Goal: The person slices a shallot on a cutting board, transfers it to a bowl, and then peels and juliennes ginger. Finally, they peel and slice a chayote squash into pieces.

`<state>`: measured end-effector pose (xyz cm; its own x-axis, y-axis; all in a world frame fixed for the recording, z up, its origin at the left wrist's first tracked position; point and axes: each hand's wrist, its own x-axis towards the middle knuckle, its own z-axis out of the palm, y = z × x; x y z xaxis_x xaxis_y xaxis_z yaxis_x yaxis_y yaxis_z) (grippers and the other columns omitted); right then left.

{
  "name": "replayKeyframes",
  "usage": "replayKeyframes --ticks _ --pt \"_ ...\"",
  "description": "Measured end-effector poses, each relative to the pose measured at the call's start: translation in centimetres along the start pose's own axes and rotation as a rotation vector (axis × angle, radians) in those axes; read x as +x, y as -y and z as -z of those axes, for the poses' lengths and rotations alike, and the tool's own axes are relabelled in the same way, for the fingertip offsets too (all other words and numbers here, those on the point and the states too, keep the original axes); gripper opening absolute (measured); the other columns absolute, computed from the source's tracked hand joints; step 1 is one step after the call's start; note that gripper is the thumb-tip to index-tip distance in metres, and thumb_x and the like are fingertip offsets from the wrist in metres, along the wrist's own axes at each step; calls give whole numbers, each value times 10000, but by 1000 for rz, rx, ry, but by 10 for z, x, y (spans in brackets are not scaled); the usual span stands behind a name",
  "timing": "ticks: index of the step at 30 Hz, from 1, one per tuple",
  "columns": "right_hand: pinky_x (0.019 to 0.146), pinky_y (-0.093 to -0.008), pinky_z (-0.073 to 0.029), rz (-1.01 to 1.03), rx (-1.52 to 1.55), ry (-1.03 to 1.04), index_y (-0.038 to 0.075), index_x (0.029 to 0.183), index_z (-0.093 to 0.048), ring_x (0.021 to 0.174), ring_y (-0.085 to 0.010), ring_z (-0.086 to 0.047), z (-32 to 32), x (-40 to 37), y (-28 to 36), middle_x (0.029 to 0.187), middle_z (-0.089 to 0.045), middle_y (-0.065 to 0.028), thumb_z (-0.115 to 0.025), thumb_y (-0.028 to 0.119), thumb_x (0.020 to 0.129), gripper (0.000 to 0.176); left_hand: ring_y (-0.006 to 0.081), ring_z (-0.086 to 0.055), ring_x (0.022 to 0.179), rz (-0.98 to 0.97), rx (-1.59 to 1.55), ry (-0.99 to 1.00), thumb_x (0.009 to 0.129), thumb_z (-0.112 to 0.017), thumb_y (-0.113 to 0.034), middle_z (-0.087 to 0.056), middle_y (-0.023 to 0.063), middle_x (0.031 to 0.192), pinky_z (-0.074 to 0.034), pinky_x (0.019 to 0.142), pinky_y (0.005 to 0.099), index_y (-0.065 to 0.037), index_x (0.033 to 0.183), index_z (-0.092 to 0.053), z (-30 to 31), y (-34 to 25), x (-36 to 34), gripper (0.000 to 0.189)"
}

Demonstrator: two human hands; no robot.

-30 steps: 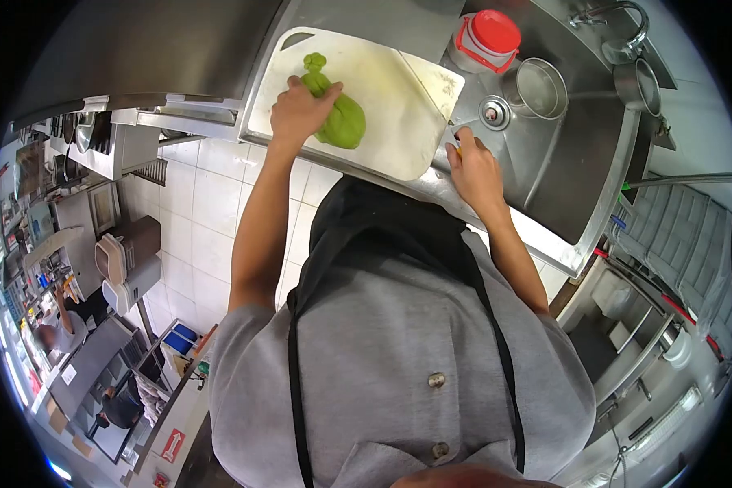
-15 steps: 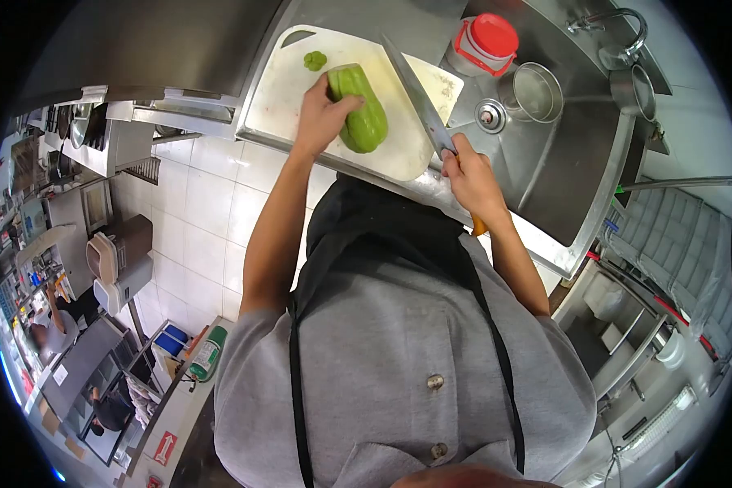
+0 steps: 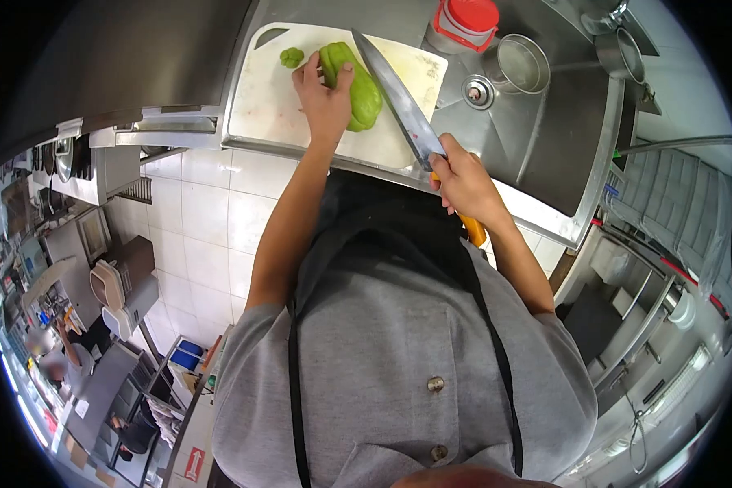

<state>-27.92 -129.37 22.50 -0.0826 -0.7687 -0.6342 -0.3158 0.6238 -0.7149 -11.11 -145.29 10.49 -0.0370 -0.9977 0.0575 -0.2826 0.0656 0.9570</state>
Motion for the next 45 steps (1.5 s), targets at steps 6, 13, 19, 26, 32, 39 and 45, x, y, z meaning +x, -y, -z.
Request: replayKeyframes --ticks 6,13,19,26,32,39,45 --pt "374 -273 -440 -73 241 74 17 1051 -475 410 -113 -490 -2 4 -29 671 -573 -89 -443 226 1055 211 350 -459 1171 -71 212 3 932 -658 -236 -467 229 1291 -411 1014 411 101 1350 -499 -2 -3 -2 560" --pt "374 -278 -426 -92 378 141 1 1201 -491 422 -93 -466 -10 0 -30 638 -524 -59 -434 235 1058 280 328 -477 1280 -370 189 24 952 -613 -114 -534 143 1377 -434 1036 377 67 1283 -596 3 -4 -12 378" --pt "383 -296 -431 -105 280 157 -1 1183 -483 418 -115 -474 -9 5 -26 619 -523 -65 -418 229 1063 267 303 -515 1328 -445 190 58 956 -600 -85 -579 154 1393 -406 1090 350 58 1272 -617 2 -1 -7 347" --pt "387 -319 -434 -83 260 195 -14 1150 -473 391 -142 -475 -9 20 -15 612 -527 -78 -405 217 1061 257 352 -485 1356 -370 174 77 945 -588 -80 -561 184 1406 -414 1095 388 85 1238 -624 2 -5 -6 338" --pt "386 -321 -432 -47 259 212 -22 1124 -464 386 -152 -482 -13 34 -12 611 -524 -84 -403 207 1059 246 358 -484 1356 -338 162 68 948 -585 -79 -565 198 1396 -412 1098 386 91 1226 -631 1 -5 -6 330" --pt "362 -337 -428 5 217 188 -43 1062 -461 360 -179 -509 -18 50 -6 583 -536 -93 -433 195 1044 241 305 -490 1361 -307 173 59 975 -569 -82 -569 183 1403 -398 1100 344 69 1263 -619 -1 -4 -5 329" --pt "362 -364 -443 73 162 89 -56 1015 -456 355 -221 -541 -42 71 6 592 -575 -137 -448 205 1034 262 378 -470 1362 -308 172 -10 965 -552 -85 -551 222 1402 -397 1107 410 91 1247 -618 0 -2 -2 339"
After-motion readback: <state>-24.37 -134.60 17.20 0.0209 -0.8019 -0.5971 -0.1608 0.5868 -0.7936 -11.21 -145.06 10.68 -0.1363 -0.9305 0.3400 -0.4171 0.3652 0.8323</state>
